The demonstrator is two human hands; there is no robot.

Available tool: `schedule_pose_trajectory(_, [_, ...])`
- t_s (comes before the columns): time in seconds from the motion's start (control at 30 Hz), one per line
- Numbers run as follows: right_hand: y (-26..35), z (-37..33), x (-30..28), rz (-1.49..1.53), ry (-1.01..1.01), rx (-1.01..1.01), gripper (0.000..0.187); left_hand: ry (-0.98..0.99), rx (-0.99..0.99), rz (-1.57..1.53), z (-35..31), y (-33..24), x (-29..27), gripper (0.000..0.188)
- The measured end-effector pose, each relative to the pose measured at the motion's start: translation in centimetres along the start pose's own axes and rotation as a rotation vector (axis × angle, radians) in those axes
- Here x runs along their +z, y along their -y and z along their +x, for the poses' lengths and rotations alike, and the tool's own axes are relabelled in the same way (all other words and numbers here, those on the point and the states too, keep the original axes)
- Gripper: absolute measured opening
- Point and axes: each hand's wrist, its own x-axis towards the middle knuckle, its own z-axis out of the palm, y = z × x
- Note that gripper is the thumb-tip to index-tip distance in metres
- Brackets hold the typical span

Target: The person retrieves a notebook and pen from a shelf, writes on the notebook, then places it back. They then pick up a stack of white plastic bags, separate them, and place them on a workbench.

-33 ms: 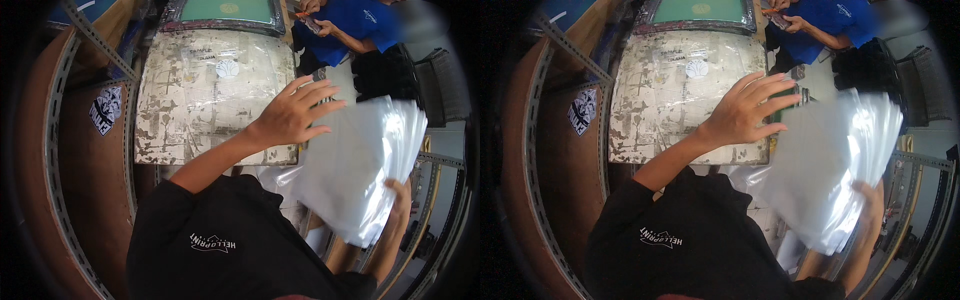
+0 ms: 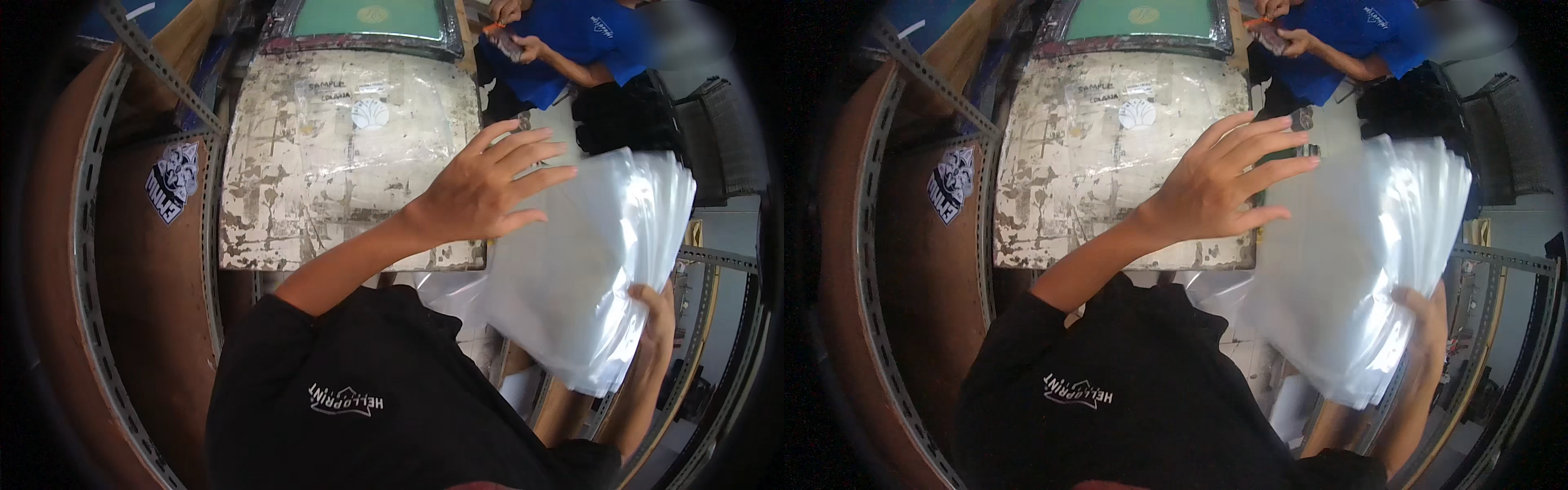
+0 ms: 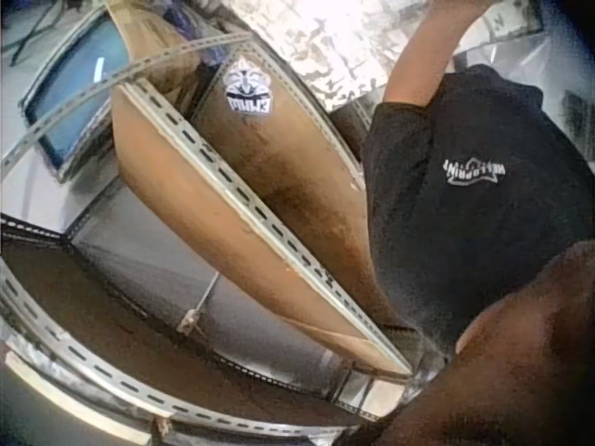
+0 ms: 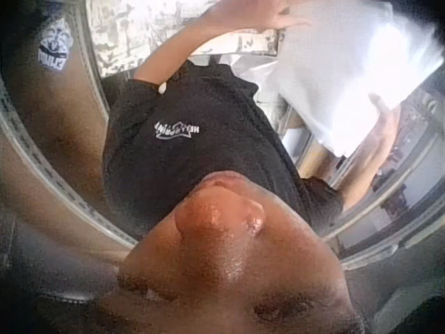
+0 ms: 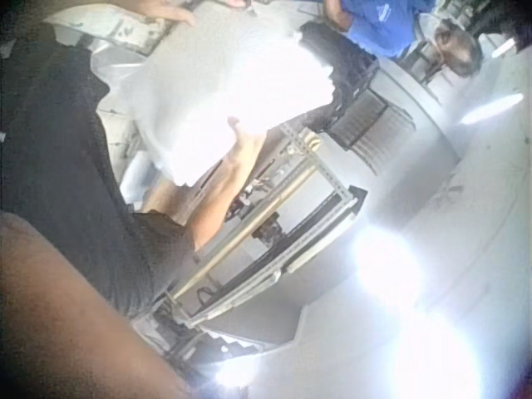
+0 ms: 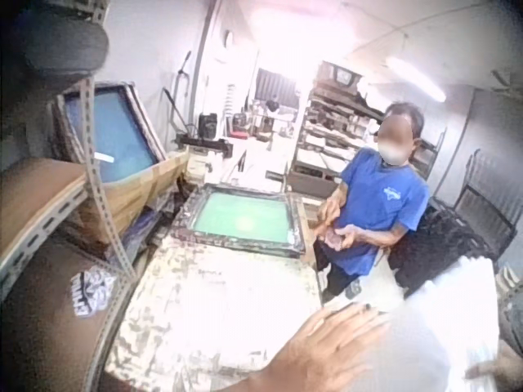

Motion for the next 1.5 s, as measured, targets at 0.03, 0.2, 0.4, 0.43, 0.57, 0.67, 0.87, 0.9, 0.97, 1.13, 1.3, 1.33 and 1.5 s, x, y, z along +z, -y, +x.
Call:
schedule_pose_trajectory(0.03, [0.9,0.8,0.5,-0.073,-0.066,-0.049,0.078,-0.007,0.022,-0.054,1.3,-0.3,-0.7,0.085])
schedule_pose_trajectory(0.2, [8.4,3.5,6.3,-0.697,-0.005,-0.364,0.073,-0.021,0.28,0.118,10.2,-2.1,-6.3,0.071])
schedule_pose_trajectory(0.4, [14.6,7.2,14.1,-1.037,0.134,-1.638,0.056,0.649,0.071,0.414,14.6,-4.5,-10.9,0.044])
schedule_pose_trajectory(0.43, [15.3,7.7,13.8,-1.022,0.287,-1.494,0.052,0.747,-0.053,0.461,14.7,-4.6,-11.2,0.043])
schedule_pose_trajectory(0.57, [17.5,8.1,16.6,-1.071,0.382,-1.367,0.044,0.681,-0.245,0.486,13.2,-3.0,-11.0,0.039])
schedule_pose_trajectory(0.67, [18.6,8.2,17.7,-1.048,0.317,-1.5,0.038,0.585,-0.249,0.613,13.1,-5.4,-11.9,0.038])
schedule_pose_trajectory(0.87, [18.7,8.4,15.9,-0.87,0.094,-1.658,0.037,0.613,-0.343,0.799,16.8,-8.3,-11.2,0.039])
schedule_pose_trajectory(0.9, [18.1,8.1,14.3,-0.869,0.046,-1.629,0.036,0.643,-0.327,0.726,18.0,-7.1,-10.8,0.038])
schedule_pose_trajectory(0.97, [14.5,9.6,11.5,-0.721,-0.273,-1.687,0.041,0.637,-0.286,0.677,18.9,-7.2,-9.2,0.036])
schedule_pose_trajectory(1.13, [1.2,13.8,15.3,0.36,-0.944,-1.594,0.028,0.53,-0.415,0.774,17.9,-8.7,-10.7,0.038])
schedule_pose_trajectory(1.3, [-20.6,18.2,30.6,0.932,0.132,-0.192,0.051,0.318,-0.394,0.719,19.8,-7.8,-11.0,0.036])
schedule_pose_trajectory(1.33, [-22.6,19.0,33.8,1.001,0.255,-0.071,0.068,0.338,-0.444,0.634,20.7,-7.8,-11.8,0.037])
schedule_pose_trajectory(1.5, [-17.3,18.3,39.1,1.474,0.734,-0.026,0.102,0.349,-0.66,0.503,21.4,-9.3,-14.0,0.041])
